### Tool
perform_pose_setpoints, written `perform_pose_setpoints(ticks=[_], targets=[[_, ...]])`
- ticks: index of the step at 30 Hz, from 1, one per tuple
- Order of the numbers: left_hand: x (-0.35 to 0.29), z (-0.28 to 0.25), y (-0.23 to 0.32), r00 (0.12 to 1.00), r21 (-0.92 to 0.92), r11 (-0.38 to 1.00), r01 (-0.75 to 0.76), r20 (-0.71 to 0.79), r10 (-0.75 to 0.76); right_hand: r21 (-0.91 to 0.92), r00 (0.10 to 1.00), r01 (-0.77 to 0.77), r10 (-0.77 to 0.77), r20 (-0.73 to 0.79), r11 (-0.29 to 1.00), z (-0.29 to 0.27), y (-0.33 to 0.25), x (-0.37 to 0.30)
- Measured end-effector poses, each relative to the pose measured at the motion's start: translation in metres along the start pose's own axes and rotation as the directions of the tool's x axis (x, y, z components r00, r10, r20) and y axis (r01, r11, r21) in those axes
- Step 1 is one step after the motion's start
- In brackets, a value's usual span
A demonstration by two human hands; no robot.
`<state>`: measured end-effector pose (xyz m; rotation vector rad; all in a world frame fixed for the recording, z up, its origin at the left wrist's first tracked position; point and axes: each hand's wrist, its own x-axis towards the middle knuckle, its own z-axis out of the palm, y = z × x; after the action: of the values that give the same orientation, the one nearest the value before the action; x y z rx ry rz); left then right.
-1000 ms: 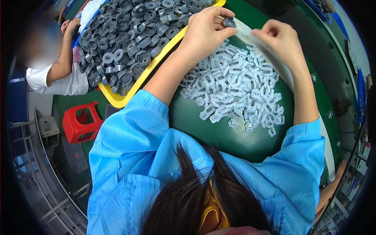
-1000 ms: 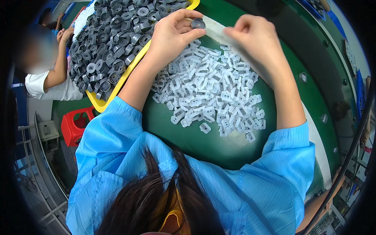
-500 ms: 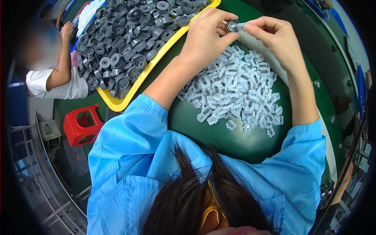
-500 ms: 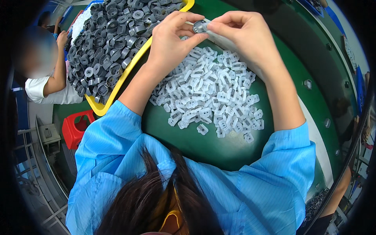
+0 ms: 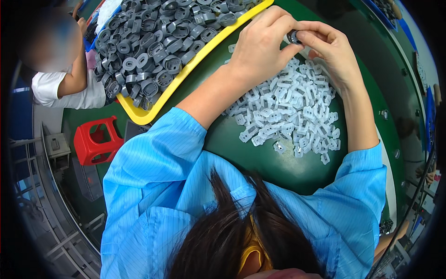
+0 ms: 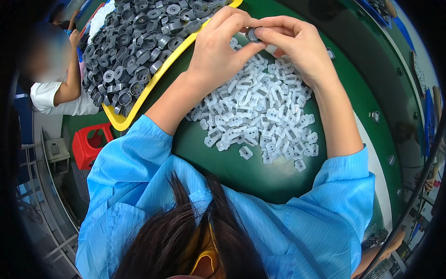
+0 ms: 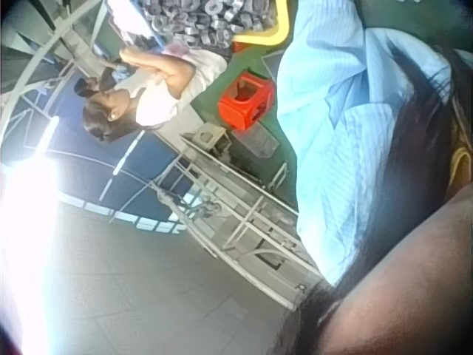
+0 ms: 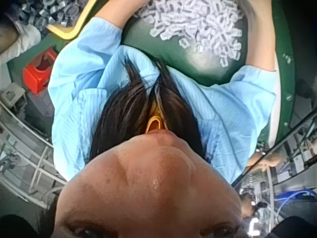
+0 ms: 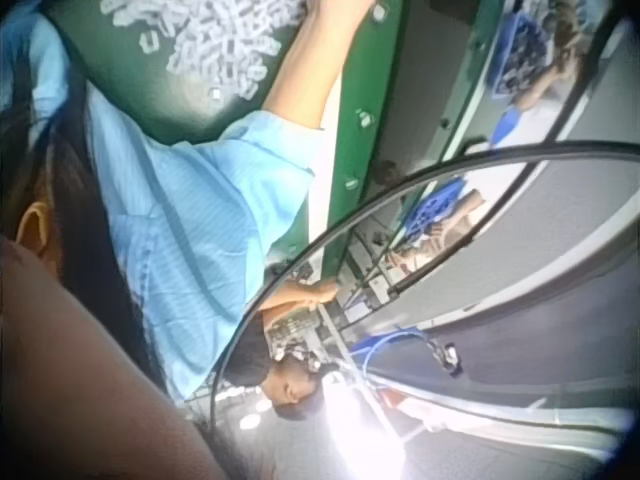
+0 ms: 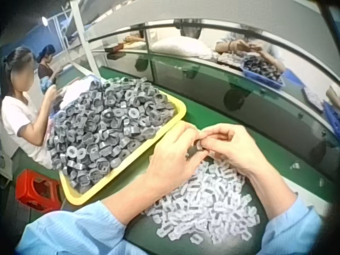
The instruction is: Assembling small plastic components by hand in a manufacturing environment.
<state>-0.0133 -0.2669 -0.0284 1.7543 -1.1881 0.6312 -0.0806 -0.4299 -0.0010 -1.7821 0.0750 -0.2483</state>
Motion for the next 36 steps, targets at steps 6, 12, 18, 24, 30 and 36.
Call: perform_pose_setpoints(ticks=[6,12,18,24,30,36], targets=[[0.002,-0.001,-0.004,0.984,0.069,0.982,-0.177,0.046,0.174,0.133,0.969,-0.14,0.108,0.222,0.981,-0.013,0.006,0.004],[0.004,-0.008,-0.018,0.97,0.015,0.977,-0.213,0.127,0.209,0.214,0.944,-0.28,0.228,0.239,0.936,-0.01,0.0,0.001],[0.005,-0.014,-0.012,0.971,0.021,0.982,-0.186,0.156,0.181,0.099,0.95,-0.238,0.21,0.232,0.966,-0.009,-0.016,-0.007],[0.007,-0.014,-0.01,0.94,-0.031,0.967,-0.253,0.227,0.254,-0.11,0.967,-0.059,0.084,0.241,0.992,-0.009,-0.011,-0.008],[0.009,-0.009,-0.002,0.986,-0.021,0.986,-0.166,0.004,0.166,0.138,0.997,0.033,-0.042,0.063,0.99,0.003,-0.009,-0.004],[0.013,-0.02,0.008,0.989,0.019,0.997,-0.076,0.128,0.073,0.501,0.961,-0.26,0.172,0.215,0.825,-0.022,0.022,0.008]])
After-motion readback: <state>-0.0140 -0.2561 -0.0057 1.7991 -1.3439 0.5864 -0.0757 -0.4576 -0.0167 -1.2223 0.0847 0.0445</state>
